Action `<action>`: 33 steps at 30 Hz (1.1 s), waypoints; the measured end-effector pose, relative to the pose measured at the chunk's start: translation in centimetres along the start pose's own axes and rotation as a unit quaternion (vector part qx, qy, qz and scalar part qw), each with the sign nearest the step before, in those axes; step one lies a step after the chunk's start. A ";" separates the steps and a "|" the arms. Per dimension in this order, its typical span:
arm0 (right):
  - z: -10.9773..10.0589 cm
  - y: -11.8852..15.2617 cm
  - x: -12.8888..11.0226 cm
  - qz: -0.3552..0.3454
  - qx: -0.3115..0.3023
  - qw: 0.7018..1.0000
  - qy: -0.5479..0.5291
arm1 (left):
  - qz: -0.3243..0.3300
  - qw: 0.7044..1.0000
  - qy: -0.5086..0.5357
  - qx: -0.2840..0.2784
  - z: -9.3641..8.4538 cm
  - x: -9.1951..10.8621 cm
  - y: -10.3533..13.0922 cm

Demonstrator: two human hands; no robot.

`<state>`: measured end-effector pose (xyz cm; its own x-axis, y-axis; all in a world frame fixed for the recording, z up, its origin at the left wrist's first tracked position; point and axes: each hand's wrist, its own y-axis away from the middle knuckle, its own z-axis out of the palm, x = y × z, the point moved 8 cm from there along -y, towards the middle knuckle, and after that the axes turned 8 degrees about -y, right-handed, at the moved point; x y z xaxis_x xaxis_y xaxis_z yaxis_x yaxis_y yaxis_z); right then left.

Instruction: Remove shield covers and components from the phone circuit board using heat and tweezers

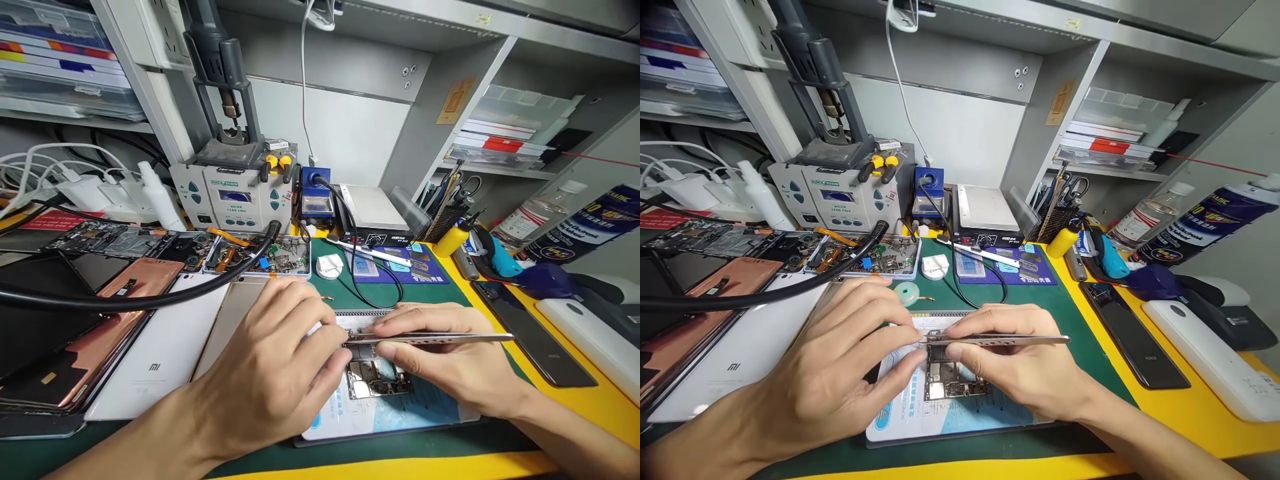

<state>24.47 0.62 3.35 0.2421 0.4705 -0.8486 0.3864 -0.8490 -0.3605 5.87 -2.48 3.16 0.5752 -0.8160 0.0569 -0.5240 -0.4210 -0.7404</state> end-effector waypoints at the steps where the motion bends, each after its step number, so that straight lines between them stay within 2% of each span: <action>1: -0.1 -0.1 0.2 0.015 0.003 1.000 -0.003 | 0.002 1.000 -0.002 0.003 0.0 0.1 0.0; 5: -0.3 -0.1 0.6 0.053 0.011 0.998 -0.014 | 0.006 1.000 -0.006 0.004 0.1 0.4 0.1; 10: -0.4 0.0 1.1 0.062 0.013 0.998 -0.023 | -0.001 1.000 0.002 0.004 -0.1 0.6 -0.1; 14: -0.8 0.1 1.6 0.092 0.036 0.994 -0.037 | -0.004 1.000 0.011 0.020 -0.4 0.5 -0.3; 17: -1.1 0.2 2.2 0.125 0.053 0.988 -0.070 | -0.010 0.999 0.015 0.038 -0.5 0.1 -0.2; 24: -1.4 1.3 5.1 0.185 0.067 0.967 -0.160 | -0.025 0.999 0.011 0.037 -0.8 -1.8 0.0; 29: -1.6 1.6 6.3 0.194 0.076 0.959 -0.195 | -0.080 0.995 0.048 0.046 -1.2 -3.8 -0.4; 33: -1.3 1.3 5.7 0.181 0.068 0.959 -0.207 | -0.165 0.975 0.150 0.000 -0.3 -4.3 -0.5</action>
<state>27.56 2.54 -1.47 -0.0465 0.0280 -0.9985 0.2170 -0.9754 -0.0375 3.47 1.12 3.49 0.5031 -0.7149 0.4856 -0.3412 -0.6806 -0.6484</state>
